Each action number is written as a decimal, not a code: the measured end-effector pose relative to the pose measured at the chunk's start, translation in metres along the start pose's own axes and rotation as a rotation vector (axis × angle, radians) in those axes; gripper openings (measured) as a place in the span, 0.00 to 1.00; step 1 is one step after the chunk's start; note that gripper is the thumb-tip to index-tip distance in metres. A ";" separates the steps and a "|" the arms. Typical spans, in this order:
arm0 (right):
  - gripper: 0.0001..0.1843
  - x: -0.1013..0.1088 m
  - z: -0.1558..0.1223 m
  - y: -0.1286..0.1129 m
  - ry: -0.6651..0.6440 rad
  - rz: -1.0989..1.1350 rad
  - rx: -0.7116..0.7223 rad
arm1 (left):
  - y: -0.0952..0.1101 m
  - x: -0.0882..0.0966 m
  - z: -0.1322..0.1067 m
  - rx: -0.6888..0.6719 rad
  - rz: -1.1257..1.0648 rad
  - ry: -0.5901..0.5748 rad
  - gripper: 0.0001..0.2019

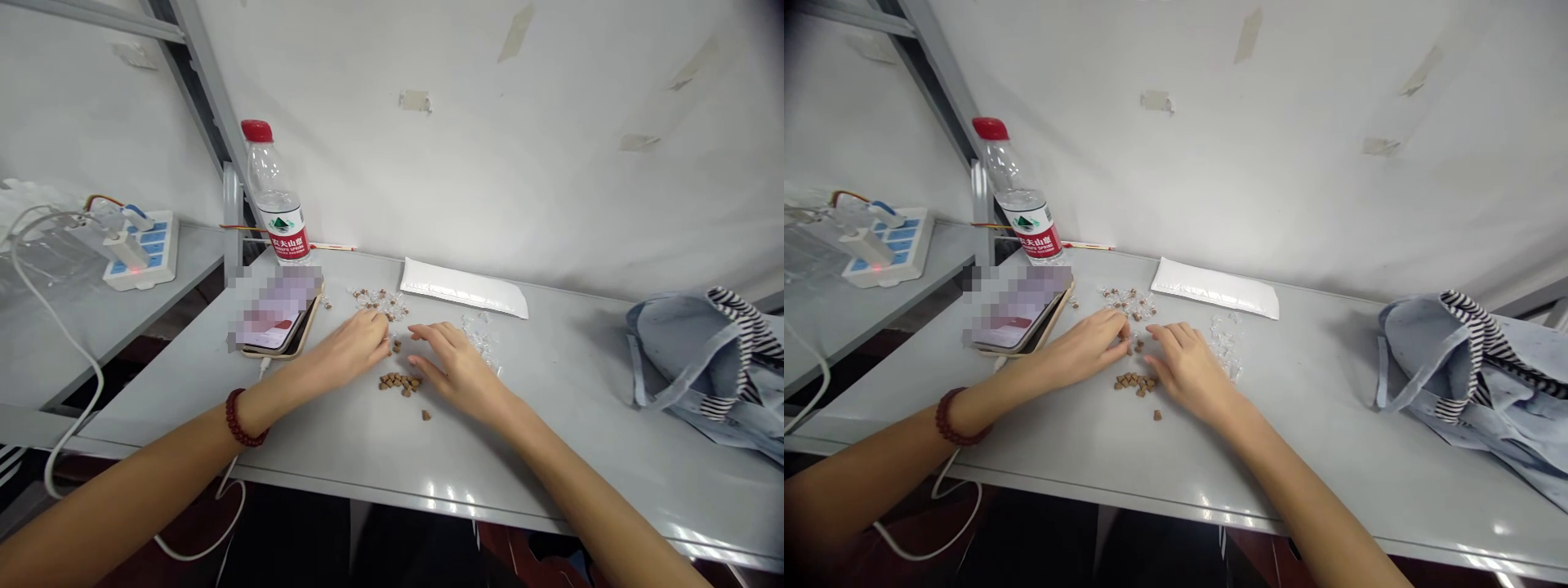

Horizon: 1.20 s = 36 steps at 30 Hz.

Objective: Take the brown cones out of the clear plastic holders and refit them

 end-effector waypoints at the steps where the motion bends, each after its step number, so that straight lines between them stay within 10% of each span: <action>1: 0.15 -0.002 0.000 -0.002 0.000 0.003 0.005 | 0.006 0.002 0.000 -0.005 -0.089 0.012 0.05; 10: 0.11 0.014 -0.003 -0.015 0.081 -0.102 0.185 | 0.026 0.008 -0.005 0.081 -0.596 -0.001 0.05; 17: 0.09 0.033 -0.003 0.051 0.080 -0.229 -0.043 | 0.026 0.014 -0.003 -0.138 -0.149 -0.064 0.07; 25: 0.09 0.028 -0.003 0.068 0.029 -0.132 -0.143 | -0.019 0.042 -0.003 0.062 0.762 -0.033 0.14; 36: 0.10 0.029 -0.003 0.068 0.022 -0.097 -0.189 | -0.034 0.042 0.005 0.111 0.738 -0.031 0.15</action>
Point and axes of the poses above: each hand's wrist, its own z-axis towards the middle knuckle, its own x-axis out of the back of the hand, y = z × x, the point moved 9 cm from there along z, towards the middle knuckle, and after that the axes turned 2 degrees about -x, right-handed, at the moved point
